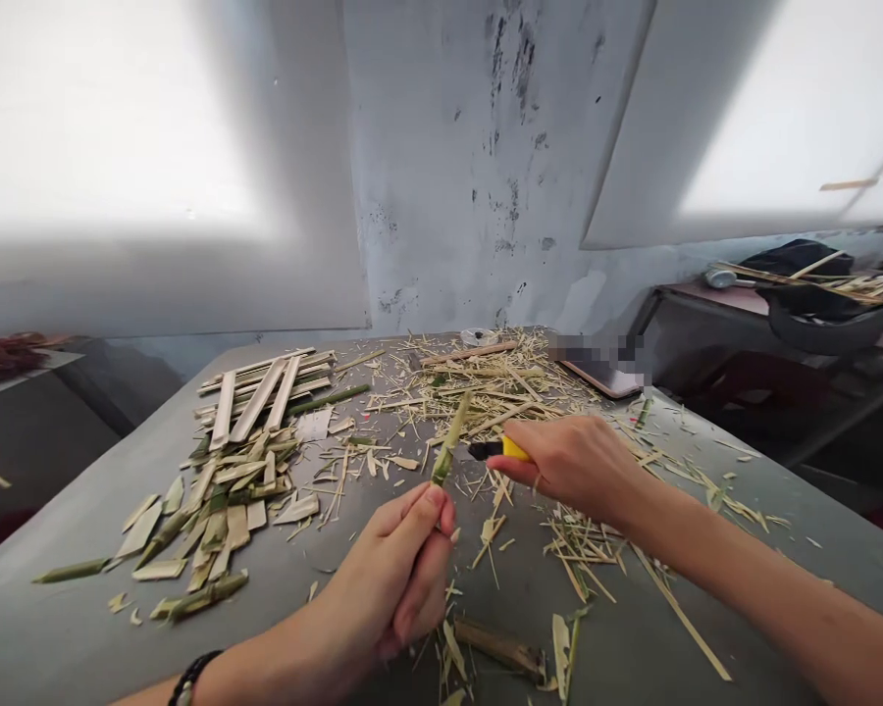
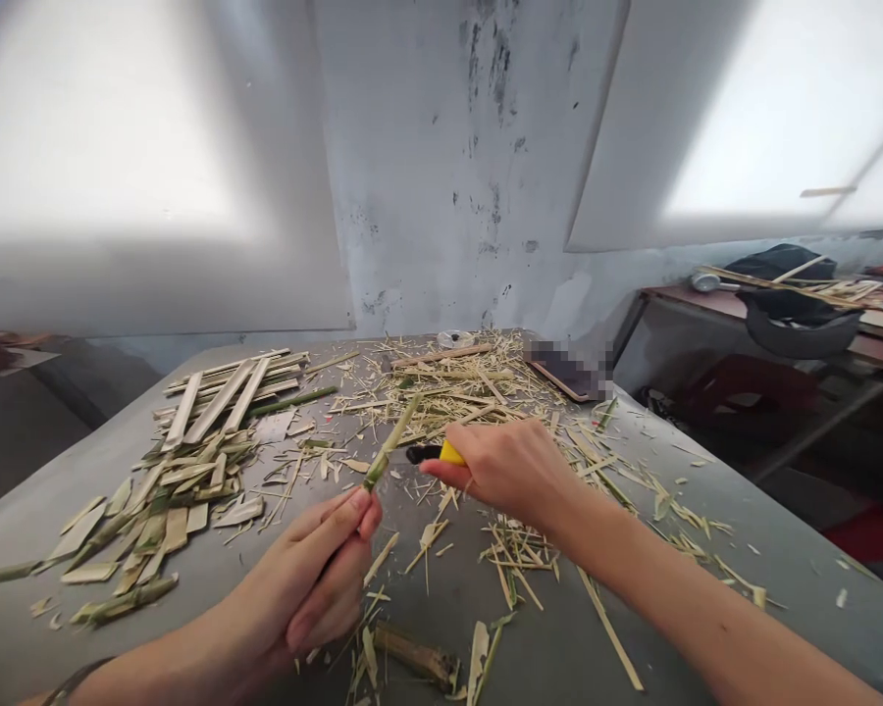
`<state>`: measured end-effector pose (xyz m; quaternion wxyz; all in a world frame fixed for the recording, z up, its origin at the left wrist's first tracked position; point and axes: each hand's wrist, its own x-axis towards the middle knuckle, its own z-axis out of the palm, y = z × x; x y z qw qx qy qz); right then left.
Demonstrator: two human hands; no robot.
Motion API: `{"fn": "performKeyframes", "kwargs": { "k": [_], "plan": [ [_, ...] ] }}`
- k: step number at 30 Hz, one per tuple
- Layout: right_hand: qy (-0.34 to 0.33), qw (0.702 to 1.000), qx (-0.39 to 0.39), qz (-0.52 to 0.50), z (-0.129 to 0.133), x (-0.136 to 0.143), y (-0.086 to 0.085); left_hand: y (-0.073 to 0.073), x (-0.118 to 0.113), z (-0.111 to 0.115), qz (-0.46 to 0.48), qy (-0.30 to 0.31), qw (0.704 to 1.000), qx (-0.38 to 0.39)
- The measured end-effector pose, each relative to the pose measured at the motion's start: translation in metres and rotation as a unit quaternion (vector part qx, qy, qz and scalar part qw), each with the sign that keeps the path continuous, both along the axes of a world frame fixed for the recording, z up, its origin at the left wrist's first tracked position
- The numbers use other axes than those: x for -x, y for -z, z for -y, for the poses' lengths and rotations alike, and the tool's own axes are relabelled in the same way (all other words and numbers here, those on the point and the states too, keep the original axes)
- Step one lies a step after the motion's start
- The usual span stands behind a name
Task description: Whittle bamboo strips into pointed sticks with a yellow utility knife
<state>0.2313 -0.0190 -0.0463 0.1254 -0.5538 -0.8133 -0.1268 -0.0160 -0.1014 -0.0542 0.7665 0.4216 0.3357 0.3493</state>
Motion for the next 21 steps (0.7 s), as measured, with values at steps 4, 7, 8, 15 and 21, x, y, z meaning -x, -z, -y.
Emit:
{"fn": "performKeyframes", "kwargs": {
  "k": [4,7,8,15,21],
  "plan": [
    [0.183,0.982,-0.033,-0.037,-0.043,-0.035,-0.024,-0.003,-0.002,0.011,-0.085,0.121,0.987,-0.063],
    [0.210,0.974,-0.044,-0.069,-0.045,-0.058,-0.033,-0.005,-0.001,0.015,-0.109,0.120,0.983,-0.089],
    [0.194,0.977,-0.043,-0.078,-0.040,-0.061,-0.032,-0.005,0.000,0.014,-0.110,0.087,0.987,-0.082],
    [-0.121,0.983,-0.045,-0.129,0.024,-0.018,-0.006,0.003,0.005,-0.004,-0.119,0.019,0.991,-0.065],
    [-0.156,0.985,-0.057,-0.049,0.027,0.000,0.006,0.006,0.001,0.007,-0.171,0.002,0.982,-0.082]
  ]
}}
